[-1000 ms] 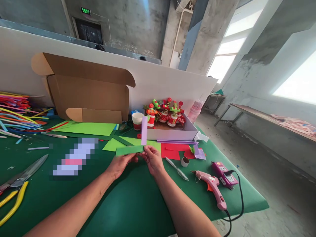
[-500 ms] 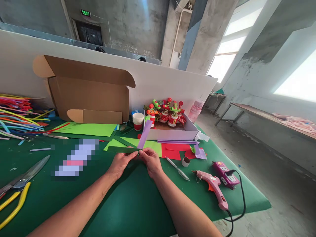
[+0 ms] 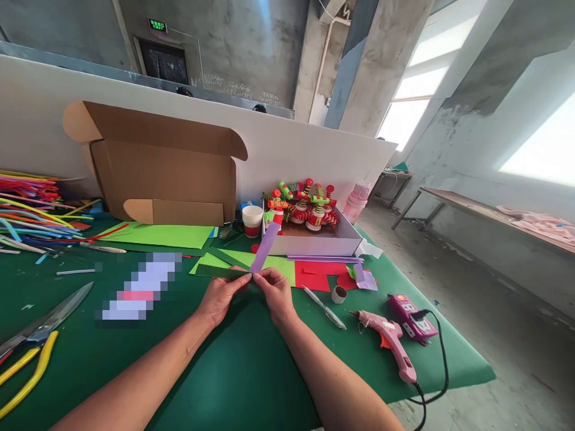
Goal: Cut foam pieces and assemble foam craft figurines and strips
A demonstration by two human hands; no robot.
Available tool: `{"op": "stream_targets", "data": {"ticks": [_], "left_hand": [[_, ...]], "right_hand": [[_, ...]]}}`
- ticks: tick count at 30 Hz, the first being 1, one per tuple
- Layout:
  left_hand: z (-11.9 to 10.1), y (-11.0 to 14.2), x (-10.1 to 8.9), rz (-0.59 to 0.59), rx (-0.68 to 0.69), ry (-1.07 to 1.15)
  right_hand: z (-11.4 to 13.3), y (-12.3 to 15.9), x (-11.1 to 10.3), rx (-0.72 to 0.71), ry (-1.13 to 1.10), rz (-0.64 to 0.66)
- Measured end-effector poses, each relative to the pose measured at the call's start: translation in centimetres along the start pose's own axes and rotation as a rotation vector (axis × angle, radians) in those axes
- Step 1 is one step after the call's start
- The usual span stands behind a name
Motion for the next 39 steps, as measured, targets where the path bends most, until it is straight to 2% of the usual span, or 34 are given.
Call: {"op": "stream_targets", "data": {"ticks": [5,9,15,21,28,33,39], "left_hand": [[0.3,-0.1,-0.1,-0.015,-0.044,0.078],[0.3,-0.1,-0.2,-0.017,-0.022,-0.011],[0.2,-0.1,0.2,0.027,-0.031,-0.127],[-0.4,0.2,0.6,0.035,-0.036,-0.174],[-0.9,0.6,1.6,0.123,-0.031,-0.251],[-0.7,0.4,1.1,0.069,-0.044,-0.209],[-0.3,0.3,1.0,0.062,-0.046,-0.120]], "right_hand": [[-0.3,0.1,0.2,0.036,-0.038,0.000],[-0.4,0.1,0.1,0.063,-0.046,0.004],[0.3,0.1,-0.8,0.022,-0.048,-0.095],[-0.2,0.1,-0.1,0.083,-0.071,-0.014],[-0.4,0.0,-0.4,0.047,-0.097,-0.052],[-0.4,0.0,-0.3,0.058,-0.061,-0.047],[-0.3,0.0,-0.4,0.064,-0.035,-0.047]]}}
Point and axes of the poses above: each hand's wrist, its own y-axis away from the middle knuckle, its own x-axis out of the palm, z = x × y, the point moved 7 cm from there along -y, towards the middle knuckle, and after that the axes turned 5 degrees about x, right-handed, at the moved point
